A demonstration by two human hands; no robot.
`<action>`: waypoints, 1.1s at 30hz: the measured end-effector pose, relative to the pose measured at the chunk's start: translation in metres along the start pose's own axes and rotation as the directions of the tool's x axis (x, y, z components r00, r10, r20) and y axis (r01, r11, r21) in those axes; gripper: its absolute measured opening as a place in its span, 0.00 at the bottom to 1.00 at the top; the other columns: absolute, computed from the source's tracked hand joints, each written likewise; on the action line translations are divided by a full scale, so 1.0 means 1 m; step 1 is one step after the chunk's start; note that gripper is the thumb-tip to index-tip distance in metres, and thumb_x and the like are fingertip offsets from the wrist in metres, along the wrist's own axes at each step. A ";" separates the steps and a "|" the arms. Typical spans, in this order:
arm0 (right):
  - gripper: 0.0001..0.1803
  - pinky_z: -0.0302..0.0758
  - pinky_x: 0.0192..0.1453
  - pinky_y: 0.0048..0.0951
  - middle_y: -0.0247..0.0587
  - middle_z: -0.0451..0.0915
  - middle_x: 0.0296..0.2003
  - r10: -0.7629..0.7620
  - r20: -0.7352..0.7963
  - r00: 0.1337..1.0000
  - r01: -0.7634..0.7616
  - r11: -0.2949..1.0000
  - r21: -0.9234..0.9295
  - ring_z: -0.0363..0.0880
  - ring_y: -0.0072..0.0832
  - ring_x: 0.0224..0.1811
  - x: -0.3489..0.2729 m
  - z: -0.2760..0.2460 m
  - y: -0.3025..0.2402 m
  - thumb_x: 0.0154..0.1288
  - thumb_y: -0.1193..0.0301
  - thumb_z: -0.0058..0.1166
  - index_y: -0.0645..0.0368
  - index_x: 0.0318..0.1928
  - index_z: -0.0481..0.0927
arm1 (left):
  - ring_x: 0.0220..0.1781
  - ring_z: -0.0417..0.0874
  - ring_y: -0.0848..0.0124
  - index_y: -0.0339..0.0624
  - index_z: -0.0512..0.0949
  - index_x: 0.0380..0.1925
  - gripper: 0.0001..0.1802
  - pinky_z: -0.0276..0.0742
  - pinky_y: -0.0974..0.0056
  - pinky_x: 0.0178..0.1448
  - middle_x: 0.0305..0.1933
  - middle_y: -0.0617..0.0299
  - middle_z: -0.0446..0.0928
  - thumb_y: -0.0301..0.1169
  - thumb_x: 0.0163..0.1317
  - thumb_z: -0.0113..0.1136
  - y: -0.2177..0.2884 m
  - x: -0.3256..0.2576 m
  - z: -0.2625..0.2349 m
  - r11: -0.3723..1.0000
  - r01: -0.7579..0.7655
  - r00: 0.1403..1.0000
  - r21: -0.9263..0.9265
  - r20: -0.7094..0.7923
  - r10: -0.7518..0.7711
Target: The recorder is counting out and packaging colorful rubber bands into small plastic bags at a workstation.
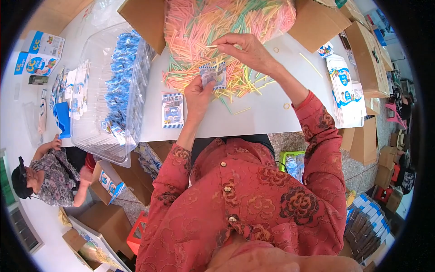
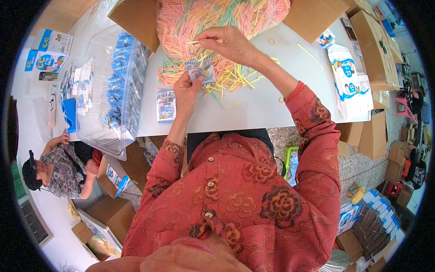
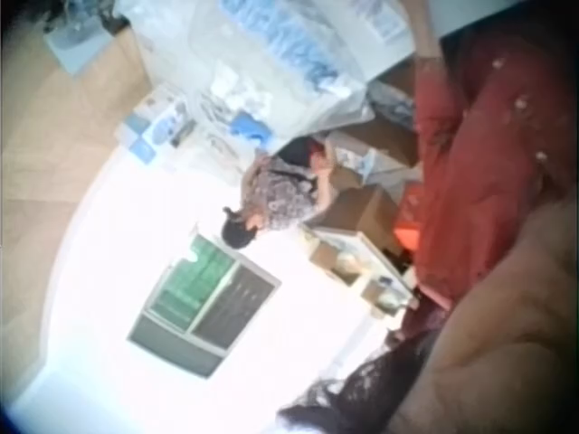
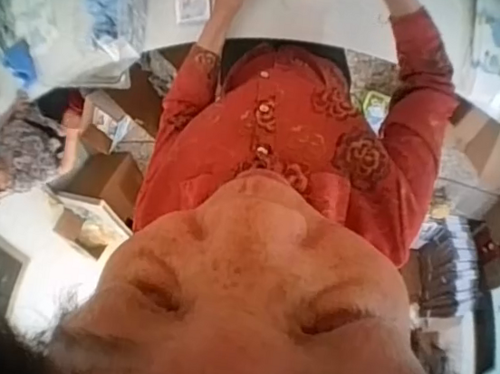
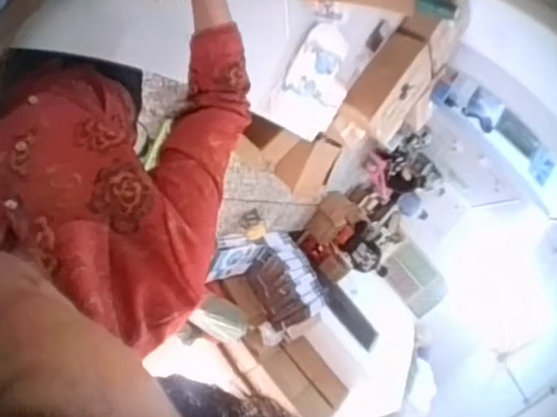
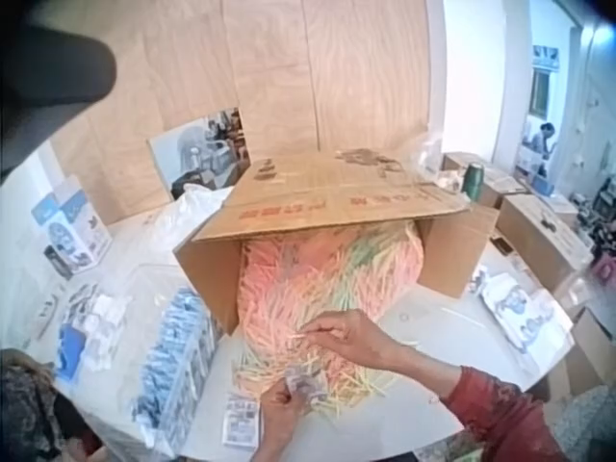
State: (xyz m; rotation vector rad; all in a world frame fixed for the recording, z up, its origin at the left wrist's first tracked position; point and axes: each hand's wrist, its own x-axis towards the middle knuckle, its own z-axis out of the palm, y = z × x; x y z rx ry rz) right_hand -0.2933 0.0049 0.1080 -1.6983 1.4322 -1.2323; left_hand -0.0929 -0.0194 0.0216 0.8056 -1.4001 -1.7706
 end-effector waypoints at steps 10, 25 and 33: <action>0.08 0.73 0.48 0.35 0.37 0.74 0.35 -0.355 0.372 0.858 0.513 0.564 -0.647 0.73 0.36 0.43 0.008 -0.009 -0.021 0.52 0.78 0.54 0.60 0.35 0.79 | 0.33 0.73 0.85 0.34 0.79 0.41 0.09 0.68 0.77 0.37 0.34 0.70 0.79 0.21 0.60 0.59 -0.010 0.001 -0.002 0.984 -0.112 0.994 0.141 0.031 0.108; 0.12 0.72 0.53 0.36 0.39 0.74 0.39 -0.270 0.468 0.842 0.528 0.595 -0.606 0.72 0.37 0.48 0.016 0.012 -0.030 0.48 0.81 0.52 0.61 0.37 0.75 | 0.32 0.73 0.85 0.36 0.80 0.39 0.08 0.68 0.77 0.37 0.33 0.70 0.79 0.19 0.58 0.59 -0.008 0.001 -0.008 0.975 -0.093 0.995 0.200 -0.016 0.098; 0.12 0.74 0.47 0.37 0.41 0.76 0.38 -0.365 0.354 0.861 0.496 0.758 -0.424 0.75 0.40 0.45 0.017 0.006 -0.014 0.53 0.81 0.53 0.63 0.40 0.75 | 0.30 0.70 0.86 0.36 0.80 0.38 0.07 0.66 0.77 0.34 0.31 0.71 0.78 0.20 0.59 0.59 -0.006 0.002 -0.007 0.986 -0.072 0.997 0.150 -0.013 0.075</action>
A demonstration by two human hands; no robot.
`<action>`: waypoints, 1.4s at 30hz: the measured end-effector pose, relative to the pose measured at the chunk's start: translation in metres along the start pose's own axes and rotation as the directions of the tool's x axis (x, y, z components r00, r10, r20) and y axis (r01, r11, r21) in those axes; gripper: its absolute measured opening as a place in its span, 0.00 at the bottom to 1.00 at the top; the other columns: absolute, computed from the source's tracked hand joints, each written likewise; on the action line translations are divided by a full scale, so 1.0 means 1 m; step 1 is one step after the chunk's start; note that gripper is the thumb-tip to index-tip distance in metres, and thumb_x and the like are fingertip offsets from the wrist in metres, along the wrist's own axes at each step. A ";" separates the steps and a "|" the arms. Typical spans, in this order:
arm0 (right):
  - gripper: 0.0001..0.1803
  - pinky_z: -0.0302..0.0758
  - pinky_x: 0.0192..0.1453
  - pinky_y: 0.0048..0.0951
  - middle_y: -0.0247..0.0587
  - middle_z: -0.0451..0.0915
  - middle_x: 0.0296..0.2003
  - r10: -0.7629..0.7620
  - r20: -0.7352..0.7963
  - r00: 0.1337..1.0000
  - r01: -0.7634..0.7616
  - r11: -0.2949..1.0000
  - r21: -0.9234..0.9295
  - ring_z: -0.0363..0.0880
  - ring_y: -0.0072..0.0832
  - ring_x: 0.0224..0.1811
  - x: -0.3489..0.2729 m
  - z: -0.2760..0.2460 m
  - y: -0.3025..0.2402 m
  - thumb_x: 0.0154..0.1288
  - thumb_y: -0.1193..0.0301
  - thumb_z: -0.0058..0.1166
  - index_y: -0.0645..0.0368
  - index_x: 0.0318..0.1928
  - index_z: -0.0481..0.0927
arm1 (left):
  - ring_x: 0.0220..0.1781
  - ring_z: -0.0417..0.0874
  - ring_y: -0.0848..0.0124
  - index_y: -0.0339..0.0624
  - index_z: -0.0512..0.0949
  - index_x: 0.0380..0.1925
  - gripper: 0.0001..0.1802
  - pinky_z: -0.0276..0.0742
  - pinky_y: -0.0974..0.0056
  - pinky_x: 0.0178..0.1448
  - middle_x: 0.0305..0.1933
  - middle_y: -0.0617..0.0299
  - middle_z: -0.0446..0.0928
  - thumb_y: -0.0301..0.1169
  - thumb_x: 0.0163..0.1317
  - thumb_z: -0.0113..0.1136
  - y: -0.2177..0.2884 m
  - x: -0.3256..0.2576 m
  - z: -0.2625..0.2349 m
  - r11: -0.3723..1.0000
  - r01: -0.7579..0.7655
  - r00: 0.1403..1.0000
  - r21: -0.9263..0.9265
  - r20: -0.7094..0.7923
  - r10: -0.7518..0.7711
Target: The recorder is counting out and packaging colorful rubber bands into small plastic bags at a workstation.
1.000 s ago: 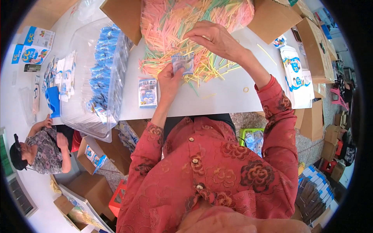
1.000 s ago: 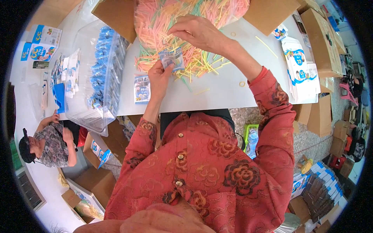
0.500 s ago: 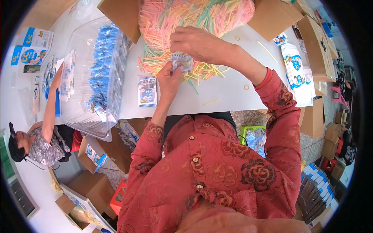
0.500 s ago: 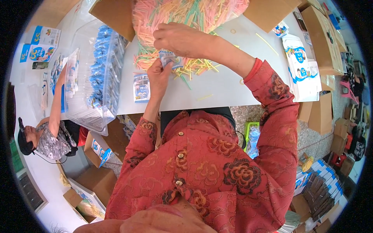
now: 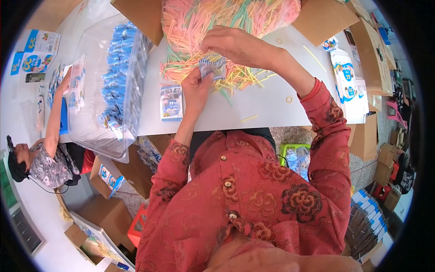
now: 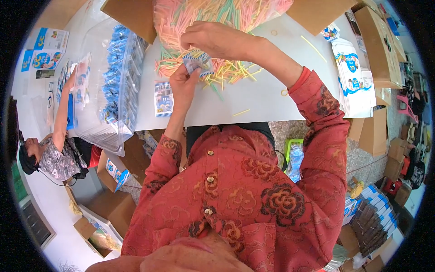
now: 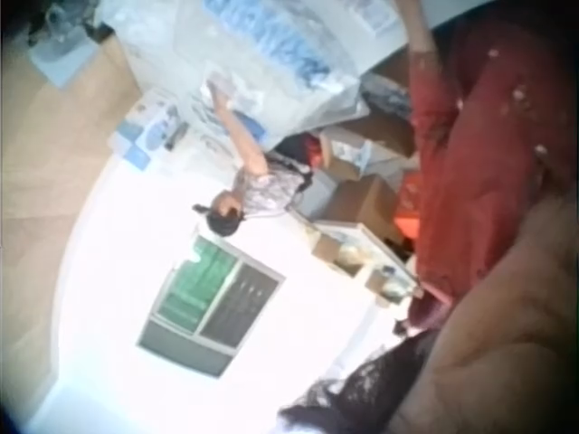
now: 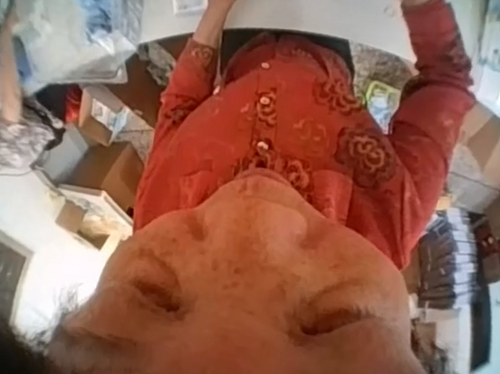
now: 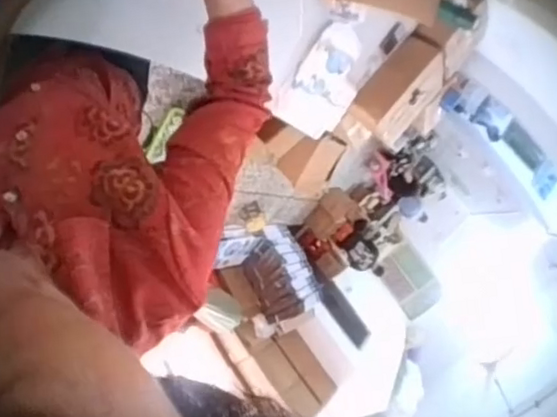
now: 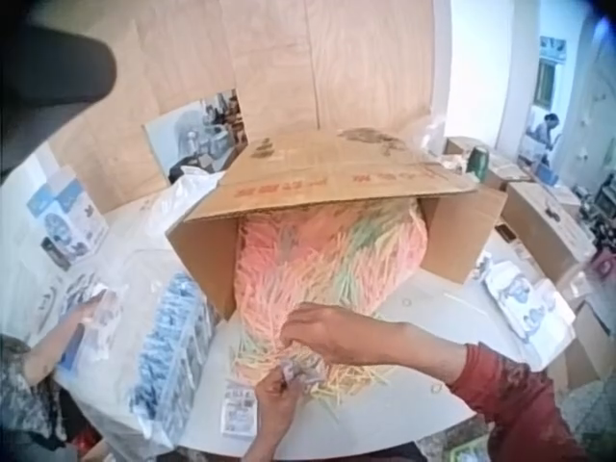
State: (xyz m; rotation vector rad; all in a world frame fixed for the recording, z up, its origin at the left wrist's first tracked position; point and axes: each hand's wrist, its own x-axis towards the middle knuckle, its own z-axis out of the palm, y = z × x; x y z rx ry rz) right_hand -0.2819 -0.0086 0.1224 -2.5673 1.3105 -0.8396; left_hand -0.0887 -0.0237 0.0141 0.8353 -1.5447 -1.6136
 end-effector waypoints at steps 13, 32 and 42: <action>0.12 0.75 0.40 0.32 0.43 0.80 0.35 0.384 -0.009 0.923 -0.378 0.912 0.161 0.79 0.34 0.35 -0.027 -0.007 0.001 0.67 0.68 0.52 0.62 0.47 0.77 | 0.32 0.74 0.85 0.34 0.80 0.40 0.09 0.68 0.77 0.36 0.34 0.68 0.80 0.19 0.59 0.57 0.008 0.001 -0.001 1.000 -0.016 0.999 -0.011 -0.036 0.016; 0.12 0.74 0.39 0.22 0.33 0.81 0.34 0.564 0.081 0.822 -0.508 0.660 0.554 0.76 0.16 0.34 -0.035 0.014 -0.011 0.67 0.70 0.54 0.63 0.46 0.79 | 0.33 0.73 0.85 0.34 0.80 0.42 0.09 0.69 0.77 0.37 0.34 0.69 0.80 0.23 0.63 0.57 0.017 -0.003 -0.004 1.000 0.001 1.000 0.001 -0.016 -0.001; 0.07 0.74 0.39 0.21 0.31 0.80 0.33 0.590 -0.008 0.807 -0.475 0.658 0.584 0.76 0.16 0.33 -0.044 0.015 -0.023 0.65 0.73 0.56 0.63 0.41 0.80 | 0.31 0.72 0.85 0.32 0.80 0.38 0.07 0.68 0.75 0.33 0.31 0.70 0.77 0.26 0.64 0.59 0.034 -0.010 -0.010 0.991 -0.113 0.989 0.072 -0.092 0.119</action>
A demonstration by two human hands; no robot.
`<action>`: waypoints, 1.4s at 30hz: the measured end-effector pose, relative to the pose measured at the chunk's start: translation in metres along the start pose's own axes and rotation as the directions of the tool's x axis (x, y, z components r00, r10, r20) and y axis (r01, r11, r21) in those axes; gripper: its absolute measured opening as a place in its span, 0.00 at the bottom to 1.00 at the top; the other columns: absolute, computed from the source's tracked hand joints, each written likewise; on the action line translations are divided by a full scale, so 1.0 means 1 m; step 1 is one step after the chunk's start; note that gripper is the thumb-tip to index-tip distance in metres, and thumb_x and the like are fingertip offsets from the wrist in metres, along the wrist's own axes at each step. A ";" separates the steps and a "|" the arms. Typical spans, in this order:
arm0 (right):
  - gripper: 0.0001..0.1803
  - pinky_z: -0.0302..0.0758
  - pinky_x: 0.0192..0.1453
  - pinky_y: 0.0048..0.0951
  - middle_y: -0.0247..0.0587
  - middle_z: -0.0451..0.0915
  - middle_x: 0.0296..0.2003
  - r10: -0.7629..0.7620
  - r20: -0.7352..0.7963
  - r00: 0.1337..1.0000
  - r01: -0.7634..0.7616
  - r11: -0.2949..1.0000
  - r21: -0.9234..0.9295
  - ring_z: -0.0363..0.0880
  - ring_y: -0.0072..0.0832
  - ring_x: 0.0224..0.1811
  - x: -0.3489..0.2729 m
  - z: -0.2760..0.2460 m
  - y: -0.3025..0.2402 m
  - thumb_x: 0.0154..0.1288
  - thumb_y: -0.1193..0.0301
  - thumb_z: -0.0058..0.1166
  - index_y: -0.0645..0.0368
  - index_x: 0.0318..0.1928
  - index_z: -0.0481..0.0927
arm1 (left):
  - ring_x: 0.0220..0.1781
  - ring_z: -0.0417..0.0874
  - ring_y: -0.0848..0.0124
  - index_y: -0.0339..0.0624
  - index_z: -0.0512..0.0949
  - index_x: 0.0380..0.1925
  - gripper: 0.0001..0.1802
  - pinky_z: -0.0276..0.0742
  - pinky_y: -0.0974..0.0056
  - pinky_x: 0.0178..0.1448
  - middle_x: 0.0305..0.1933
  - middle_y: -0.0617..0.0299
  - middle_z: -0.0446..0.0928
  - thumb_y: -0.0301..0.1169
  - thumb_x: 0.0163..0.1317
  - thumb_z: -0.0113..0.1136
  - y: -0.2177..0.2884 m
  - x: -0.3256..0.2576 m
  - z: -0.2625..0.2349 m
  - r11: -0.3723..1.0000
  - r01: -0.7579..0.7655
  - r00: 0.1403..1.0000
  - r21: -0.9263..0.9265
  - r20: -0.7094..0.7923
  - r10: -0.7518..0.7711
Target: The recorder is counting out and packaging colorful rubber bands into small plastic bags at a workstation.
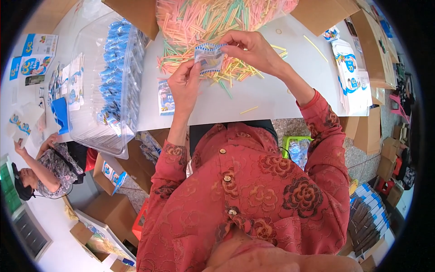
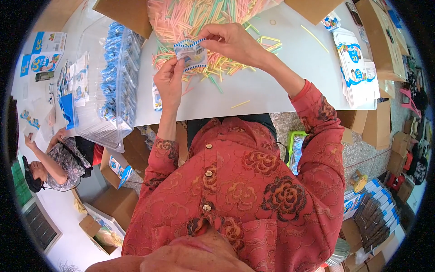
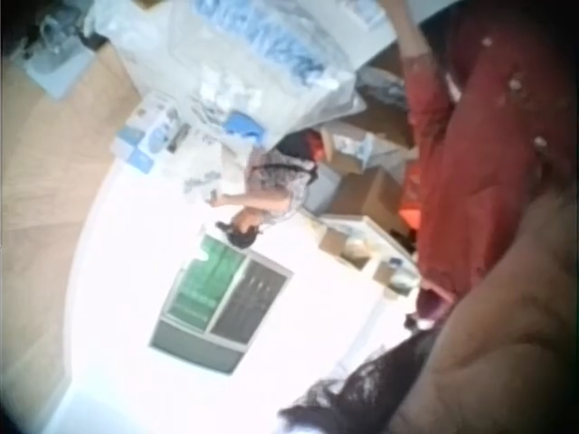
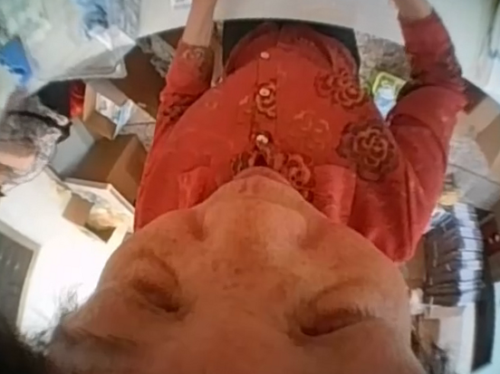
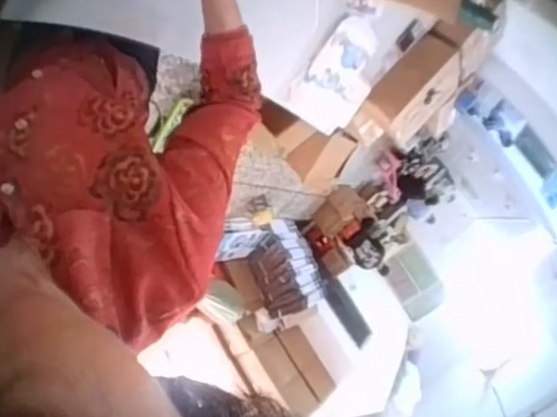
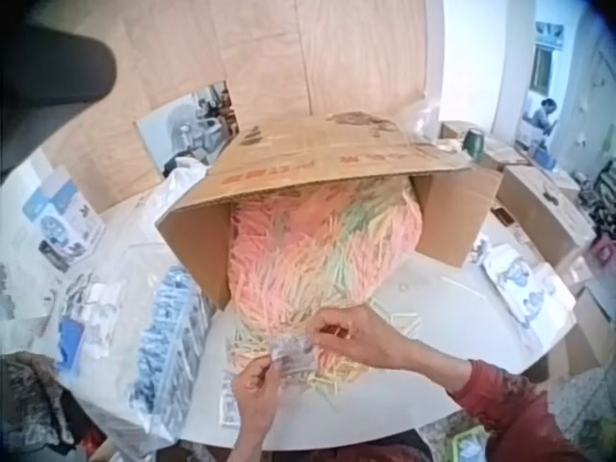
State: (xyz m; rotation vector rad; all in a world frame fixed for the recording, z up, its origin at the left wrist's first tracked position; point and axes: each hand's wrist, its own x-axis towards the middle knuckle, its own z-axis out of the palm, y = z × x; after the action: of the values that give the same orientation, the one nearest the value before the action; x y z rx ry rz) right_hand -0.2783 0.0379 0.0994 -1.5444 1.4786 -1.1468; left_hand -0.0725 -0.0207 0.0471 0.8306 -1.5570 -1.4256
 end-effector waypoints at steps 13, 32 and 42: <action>0.09 0.75 0.38 0.32 0.41 0.79 0.33 -0.153 0.009 0.988 0.152 0.974 -0.171 0.79 0.36 0.34 -0.074 0.052 0.020 0.59 0.76 0.58 0.61 0.41 0.79 | 0.40 0.79 0.79 0.33 0.81 0.38 0.07 0.74 0.72 0.45 0.38 0.63 0.81 0.20 0.59 0.60 -0.027 -0.059 -0.023 0.968 0.052 0.981 0.244 0.166 -0.095; 0.09 0.67 0.30 0.24 0.30 0.74 0.26 0.090 0.067 0.994 -0.096 0.990 0.105 0.69 0.18 0.28 -0.058 0.044 0.011 0.57 0.73 0.63 0.62 0.35 0.78 | 0.28 0.73 0.84 0.34 0.82 0.32 0.08 0.69 0.75 0.31 0.26 0.68 0.79 0.25 0.54 0.68 -0.011 -0.057 -0.010 0.974 0.188 0.952 0.124 0.222 -0.212; 0.14 0.73 0.34 0.34 0.43 0.78 0.33 -0.037 0.049 0.998 0.038 0.999 -0.020 0.77 0.41 0.30 -0.074 0.050 0.000 0.55 0.74 0.61 0.61 0.43 0.77 | 0.31 0.74 0.83 0.33 0.82 0.37 0.10 0.71 0.75 0.36 0.31 0.67 0.81 0.22 0.55 0.66 -0.023 -0.068 -0.017 0.986 0.141 0.974 0.092 0.166 -0.155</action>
State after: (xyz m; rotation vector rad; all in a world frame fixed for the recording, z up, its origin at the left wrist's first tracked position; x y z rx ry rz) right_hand -0.2285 0.1071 0.0715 -1.6098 1.4392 -1.1107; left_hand -0.0297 0.0296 0.0147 0.9067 -1.7215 -1.5865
